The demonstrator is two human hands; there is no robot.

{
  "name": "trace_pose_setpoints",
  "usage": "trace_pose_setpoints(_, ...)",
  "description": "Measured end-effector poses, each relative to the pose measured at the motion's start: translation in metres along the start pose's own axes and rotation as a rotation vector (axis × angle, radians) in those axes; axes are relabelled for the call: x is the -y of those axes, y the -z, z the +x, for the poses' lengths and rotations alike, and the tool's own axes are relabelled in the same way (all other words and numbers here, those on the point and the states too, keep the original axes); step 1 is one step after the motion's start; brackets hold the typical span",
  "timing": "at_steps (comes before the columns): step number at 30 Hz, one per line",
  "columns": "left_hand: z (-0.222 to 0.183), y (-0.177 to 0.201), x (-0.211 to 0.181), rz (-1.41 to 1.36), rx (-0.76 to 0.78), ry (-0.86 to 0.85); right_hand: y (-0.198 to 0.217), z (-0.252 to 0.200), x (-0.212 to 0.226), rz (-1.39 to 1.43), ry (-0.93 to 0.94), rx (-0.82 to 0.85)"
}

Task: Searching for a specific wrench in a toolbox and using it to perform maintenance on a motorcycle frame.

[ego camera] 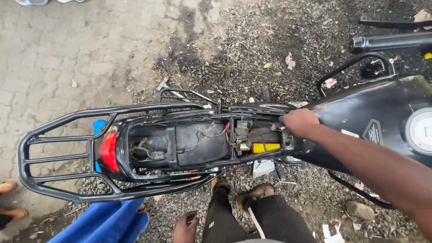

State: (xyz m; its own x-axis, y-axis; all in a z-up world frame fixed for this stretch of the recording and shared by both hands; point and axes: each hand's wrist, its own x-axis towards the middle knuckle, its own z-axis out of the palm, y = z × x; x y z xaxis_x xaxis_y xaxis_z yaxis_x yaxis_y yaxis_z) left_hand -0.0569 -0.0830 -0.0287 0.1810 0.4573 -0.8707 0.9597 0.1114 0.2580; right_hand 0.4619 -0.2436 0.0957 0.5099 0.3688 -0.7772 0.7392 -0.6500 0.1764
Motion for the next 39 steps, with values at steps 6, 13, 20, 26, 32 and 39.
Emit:
trace_pose_setpoints(6, -0.005, 0.018, -0.026, -0.049, 0.043, 0.039, -0.009, 0.001, 0.004, 0.165, -0.177, -0.05)
trace_pose_setpoints(13, 0.006, 0.019, -0.006, 0.085, 0.123, 0.144, -0.017, 0.003, 0.008, 0.413, -0.401, -0.075)
trace_pose_setpoints(20, 0.009, 0.004, 0.069, 0.012, -0.001, -0.008, -0.028, 0.003, -0.015, -0.07, 0.022, -0.078)
trace_pose_setpoints(26, 0.0, 0.016, 0.06, 0.084, 0.05, 0.138, -0.032, 0.018, -0.021, -0.209, 0.203, -0.128)
trace_pose_setpoints(32, -0.018, 0.024, 0.027, 0.122, 0.054, 0.141, -0.025, 0.019, -0.012, -0.358, 0.37, -0.067)
trace_pose_setpoints(39, -0.007, 0.007, 0.012, -0.01, 0.084, 0.091, -0.012, 0.008, 0.002, -0.196, 0.114, -0.02)
